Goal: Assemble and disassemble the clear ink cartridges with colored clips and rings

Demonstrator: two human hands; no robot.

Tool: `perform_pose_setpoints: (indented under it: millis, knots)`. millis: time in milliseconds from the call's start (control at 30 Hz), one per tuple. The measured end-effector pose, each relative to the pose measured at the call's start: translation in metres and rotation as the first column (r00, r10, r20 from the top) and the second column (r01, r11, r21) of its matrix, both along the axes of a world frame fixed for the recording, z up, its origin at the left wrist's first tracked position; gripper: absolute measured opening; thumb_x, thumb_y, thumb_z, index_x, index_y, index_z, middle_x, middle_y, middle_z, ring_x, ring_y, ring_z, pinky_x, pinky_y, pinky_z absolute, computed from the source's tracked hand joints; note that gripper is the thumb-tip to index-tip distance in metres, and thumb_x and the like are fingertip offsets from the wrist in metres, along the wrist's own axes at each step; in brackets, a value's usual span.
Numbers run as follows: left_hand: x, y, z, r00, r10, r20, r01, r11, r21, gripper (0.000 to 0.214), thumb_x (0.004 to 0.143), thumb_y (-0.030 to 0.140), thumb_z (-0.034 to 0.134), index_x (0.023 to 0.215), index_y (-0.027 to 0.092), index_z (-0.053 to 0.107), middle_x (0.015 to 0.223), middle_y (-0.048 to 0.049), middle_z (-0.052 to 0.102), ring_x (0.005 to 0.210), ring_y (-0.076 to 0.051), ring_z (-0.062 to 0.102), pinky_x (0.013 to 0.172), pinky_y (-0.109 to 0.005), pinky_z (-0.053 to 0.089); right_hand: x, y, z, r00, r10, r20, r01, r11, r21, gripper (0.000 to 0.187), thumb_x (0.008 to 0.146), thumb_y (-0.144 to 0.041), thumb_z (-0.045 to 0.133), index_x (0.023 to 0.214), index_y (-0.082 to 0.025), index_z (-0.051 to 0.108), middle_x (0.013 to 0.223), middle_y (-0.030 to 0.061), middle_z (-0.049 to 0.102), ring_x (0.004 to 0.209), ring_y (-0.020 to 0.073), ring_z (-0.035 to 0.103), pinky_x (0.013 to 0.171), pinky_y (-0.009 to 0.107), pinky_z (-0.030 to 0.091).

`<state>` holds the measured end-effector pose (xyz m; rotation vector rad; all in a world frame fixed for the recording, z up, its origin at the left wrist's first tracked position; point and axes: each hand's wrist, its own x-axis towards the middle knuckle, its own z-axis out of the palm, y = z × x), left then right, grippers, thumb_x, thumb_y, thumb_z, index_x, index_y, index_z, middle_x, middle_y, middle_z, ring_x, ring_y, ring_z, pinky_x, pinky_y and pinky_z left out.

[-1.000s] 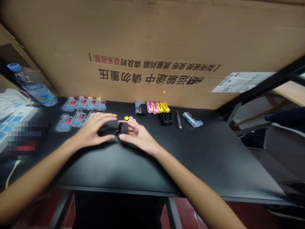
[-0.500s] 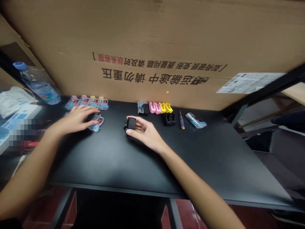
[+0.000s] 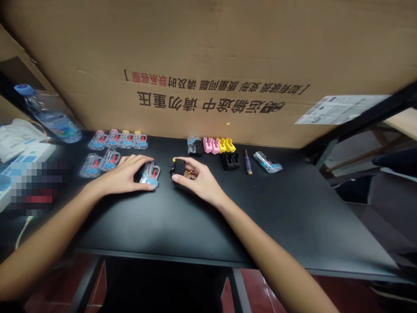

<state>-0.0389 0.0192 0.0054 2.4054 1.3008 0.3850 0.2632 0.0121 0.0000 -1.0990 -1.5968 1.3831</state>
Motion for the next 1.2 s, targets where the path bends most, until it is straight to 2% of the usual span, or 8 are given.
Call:
perform_pose_setpoints:
  millis: [133, 200, 267, 367, 633, 833, 1000, 1200]
  knots:
    - [0.004, 0.000, -0.001, 0.991, -0.002, 0.131, 0.003, 1.000, -0.010, 0.082, 0.084, 0.057, 0.086, 0.145, 0.025, 0.043, 0.125, -0.0125, 0.069, 0.110, -0.035, 0.070, 0.098, -0.052, 0.055, -0.001, 0.000, -0.003, 0.999, 0.002, -0.046, -0.002, 1.000, 0.006, 0.062, 0.079, -0.047, 0.093, 0.132, -0.026, 0.071, 0.126, 0.0097, 0.079, 0.116, 0.0299, 0.076, 0.111, 0.055, 0.059]
    - [0.005, 0.000, -0.005, 0.977, -0.048, 0.206, 0.053, 0.998, -0.017, 0.073, 0.090, 0.047, 0.082, 0.144, 0.025, 0.038, 0.114, -0.0090, 0.070, 0.097, -0.029, 0.073, 0.088, -0.046, 0.058, -0.003, -0.001, -0.004, 0.999, -0.016, -0.052, 0.018, 1.000, 0.026, 0.058, 0.080, -0.048, 0.093, 0.128, -0.025, 0.072, 0.128, 0.0097, 0.079, 0.114, 0.0292, 0.076, 0.110, 0.054, 0.059]
    - [0.006, 0.000, -0.011, 0.961, -0.094, 0.262, 0.092, 0.996, 0.017, 0.064, 0.096, 0.041, 0.076, 0.143, 0.026, 0.035, 0.110, -0.0077, 0.071, 0.094, -0.027, 0.075, 0.086, -0.043, 0.059, -0.004, 0.000, -0.004, 0.998, -0.042, -0.048, 0.044, 0.998, 0.037, 0.053, 0.081, -0.051, 0.091, 0.123, -0.025, 0.072, 0.126, 0.0096, 0.080, 0.112, 0.0287, 0.077, 0.109, 0.053, 0.060]
    - [0.011, -0.002, -0.020, 0.942, -0.123, 0.311, 0.109, 0.992, 0.062, 0.058, 0.098, 0.036, 0.072, 0.143, 0.026, 0.035, 0.114, -0.0095, 0.071, 0.096, -0.027, 0.077, 0.089, -0.044, 0.060, -0.004, 0.000, -0.003, 0.997, -0.073, -0.021, 0.074, 0.996, 0.056, 0.049, 0.083, -0.054, 0.089, 0.118, -0.023, 0.073, 0.122, 0.0093, 0.081, 0.112, 0.0290, 0.077, 0.108, 0.052, 0.060]
    - [0.025, -0.005, -0.028, 0.852, -0.095, 0.515, 0.152, 0.986, -0.069, 0.060, 0.101, 0.030, 0.069, 0.150, 0.027, 0.035, 0.131, -0.0142, 0.071, 0.118, -0.029, 0.078, 0.107, -0.049, 0.061, 0.000, 0.001, -0.003, 0.998, -0.059, 0.038, 0.056, 0.995, 0.081, 0.045, 0.088, -0.050, 0.083, 0.122, -0.022, 0.072, 0.123, 0.0091, 0.081, 0.108, 0.0287, 0.078, 0.107, 0.052, 0.060]
    - [0.031, -0.004, -0.032, 0.764, -0.027, 0.645, 0.160, 0.976, -0.149, 0.060, 0.098, 0.032, 0.074, 0.149, 0.028, 0.043, 0.130, -0.0120, 0.074, 0.118, -0.029, 0.079, 0.113, -0.056, 0.059, -0.002, 0.000, -0.010, 1.000, -0.011, -0.007, 0.012, 0.999, 0.045, 0.048, 0.086, -0.051, 0.086, 0.123, -0.024, 0.071, 0.126, 0.0082, 0.080, 0.112, 0.0285, 0.078, 0.111, 0.052, 0.059]
    - [0.033, -0.005, -0.029, 0.762, 0.008, 0.648, 0.168, 0.963, -0.210, 0.063, 0.096, 0.032, 0.077, 0.151, 0.028, 0.046, 0.133, -0.0125, 0.075, 0.119, -0.031, 0.079, 0.113, -0.058, 0.060, -0.006, -0.002, -0.019, 0.999, -0.004, -0.053, 0.005, 1.000, 0.018, 0.050, 0.088, -0.054, 0.084, 0.125, -0.025, 0.067, 0.121, 0.0077, 0.080, 0.108, 0.0276, 0.079, 0.107, 0.052, 0.061]
    - [0.033, -0.006, -0.028, 0.762, 0.024, 0.647, 0.164, 0.959, -0.229, 0.062, 0.096, 0.033, 0.077, 0.151, 0.027, 0.049, 0.128, -0.0111, 0.079, 0.117, -0.031, 0.080, 0.112, -0.055, 0.061, -0.013, -0.004, -0.024, 0.995, -0.017, -0.101, 0.016, 1.000, -0.018, 0.047, 0.086, -0.056, 0.086, 0.113, -0.026, 0.062, 0.120, 0.0063, 0.078, 0.108, 0.0261, 0.079, 0.106, 0.049, 0.062]
